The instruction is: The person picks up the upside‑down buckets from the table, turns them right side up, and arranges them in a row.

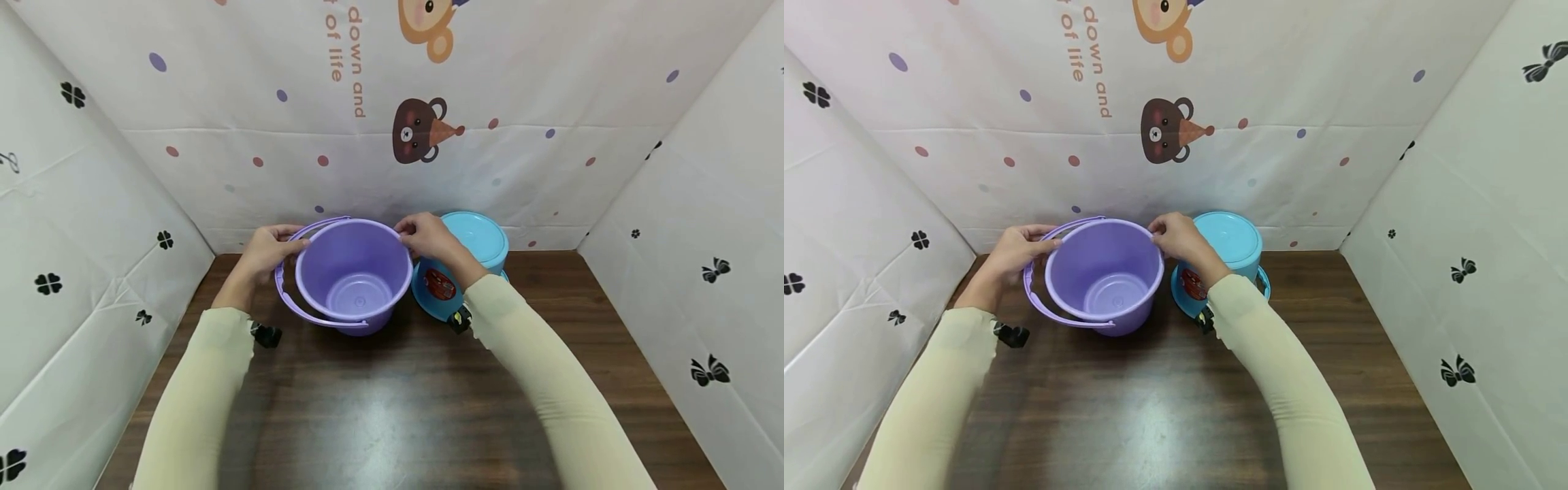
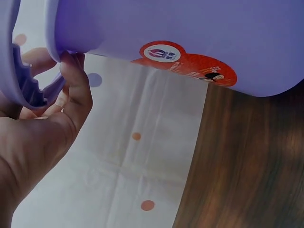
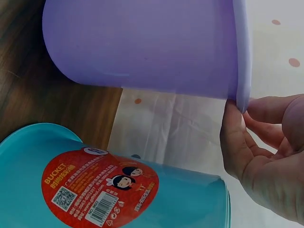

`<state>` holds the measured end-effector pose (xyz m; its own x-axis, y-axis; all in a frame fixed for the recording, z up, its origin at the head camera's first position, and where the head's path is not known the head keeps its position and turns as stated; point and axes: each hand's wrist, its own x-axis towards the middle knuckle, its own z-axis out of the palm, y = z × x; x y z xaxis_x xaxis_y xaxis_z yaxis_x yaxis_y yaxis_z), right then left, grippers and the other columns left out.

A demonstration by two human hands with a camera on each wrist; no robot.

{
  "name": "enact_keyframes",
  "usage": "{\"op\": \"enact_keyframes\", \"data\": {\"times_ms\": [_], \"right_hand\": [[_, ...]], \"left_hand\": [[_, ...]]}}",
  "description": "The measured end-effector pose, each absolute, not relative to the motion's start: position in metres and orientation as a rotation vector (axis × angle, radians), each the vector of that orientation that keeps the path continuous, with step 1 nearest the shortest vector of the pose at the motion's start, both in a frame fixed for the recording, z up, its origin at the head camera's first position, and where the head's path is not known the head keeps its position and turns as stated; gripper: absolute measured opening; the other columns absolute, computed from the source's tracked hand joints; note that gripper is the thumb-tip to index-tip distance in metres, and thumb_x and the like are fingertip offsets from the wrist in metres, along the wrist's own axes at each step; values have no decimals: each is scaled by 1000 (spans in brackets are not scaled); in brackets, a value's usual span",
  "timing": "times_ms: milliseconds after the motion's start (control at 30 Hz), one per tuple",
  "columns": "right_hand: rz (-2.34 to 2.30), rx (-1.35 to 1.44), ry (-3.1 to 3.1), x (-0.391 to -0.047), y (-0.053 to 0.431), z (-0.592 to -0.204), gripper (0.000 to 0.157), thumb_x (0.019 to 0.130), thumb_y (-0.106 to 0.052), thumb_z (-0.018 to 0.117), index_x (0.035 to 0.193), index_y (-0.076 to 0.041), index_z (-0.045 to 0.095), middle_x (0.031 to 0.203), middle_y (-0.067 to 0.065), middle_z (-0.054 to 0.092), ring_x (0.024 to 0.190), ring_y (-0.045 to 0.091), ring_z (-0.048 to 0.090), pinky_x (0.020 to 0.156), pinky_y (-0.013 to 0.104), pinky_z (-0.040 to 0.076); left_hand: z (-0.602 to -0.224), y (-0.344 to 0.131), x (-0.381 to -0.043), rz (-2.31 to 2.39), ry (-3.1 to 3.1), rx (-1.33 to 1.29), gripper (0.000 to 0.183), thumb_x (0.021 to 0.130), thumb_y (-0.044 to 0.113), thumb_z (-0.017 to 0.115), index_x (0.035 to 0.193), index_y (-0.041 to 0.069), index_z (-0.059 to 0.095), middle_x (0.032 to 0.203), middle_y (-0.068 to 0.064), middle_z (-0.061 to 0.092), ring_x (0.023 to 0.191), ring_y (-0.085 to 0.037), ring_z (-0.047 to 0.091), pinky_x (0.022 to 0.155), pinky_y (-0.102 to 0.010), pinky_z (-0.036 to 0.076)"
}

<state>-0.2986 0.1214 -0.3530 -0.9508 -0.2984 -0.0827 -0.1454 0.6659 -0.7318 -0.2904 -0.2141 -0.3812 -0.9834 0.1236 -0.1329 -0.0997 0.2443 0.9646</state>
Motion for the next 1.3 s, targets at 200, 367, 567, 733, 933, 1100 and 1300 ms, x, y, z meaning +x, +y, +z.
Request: {"op": "enact_keyframes", "data": {"times_ms": [200, 367, 567, 733, 933, 1100, 1300], "right_hand": [[-1144, -347, 2686, -299, 118, -353, 24, 102, -12, 61, 122, -4, 72, 108, 13, 73, 81, 21, 72, 79, 42, 64], [-1126, -357, 2681, -298, 116, -355, 26, 102, -11, 60, 123, -2, 72, 111, 15, 73, 80, 21, 73, 76, 40, 65], [-1133, -318, 2671, -297, 117, -359, 27, 103, -13, 60, 126, -4, 71, 113, 14, 72, 84, 22, 74, 71, 33, 64], [-1138, -313, 2665, -298, 115, -361, 27, 103, -13, 60, 125, -3, 71, 112, 14, 72, 79, 23, 74, 65, 30, 63], [-1117, -297, 2669, -296, 114, -362, 29, 103, -14, 58, 128, -4, 70, 112, 14, 73, 73, 21, 73, 68, 37, 64], [-1116, -291, 2678, -295, 114, -363, 30, 104, -15, 58, 130, -5, 69, 113, 14, 74, 72, 21, 73, 70, 39, 64], [-1136, -278, 2693, -291, 114, -368, 37, 104, -17, 56, 139, -8, 62, 115, 13, 73, 71, 20, 73, 64, 32, 62]], "left_hand": [[-386, -216, -297, 1836, 2295, -38, 54, 96, 17, 75, 143, -1, 58, 81, 11, 72, 65, -4, 66, 63, -22, 59], [-392, -217, -301, 1817, 2315, -75, 55, 95, 20, 76, 143, -1, 58, 84, 11, 71, 70, -3, 66, 66, -21, 59], [-393, -215, -303, 1766, 2367, -80, 55, 95, 23, 76, 142, 1, 60, 88, 11, 71, 74, -4, 67, 69, -20, 59], [-393, -217, -300, 1767, 2348, -84, 57, 95, 26, 76, 145, 5, 59, 95, 12, 71, 78, -4, 68, 69, -22, 60], [-397, -216, -297, 1826, 2304, -84, 56, 96, 27, 75, 145, 6, 58, 89, 12, 72, 65, -4, 65, 58, -21, 57], [-399, -214, -297, 1881, 2276, -94, 53, 97, 24, 73, 144, 3, 58, 86, 13, 71, 64, -4, 64, 57, -20, 56], [-400, -211, -294, 1889, 2331, -77, 49, 98, 24, 72, 140, 1, 61, 98, 12, 68, 82, -3, 67, 71, -19, 59]]}}
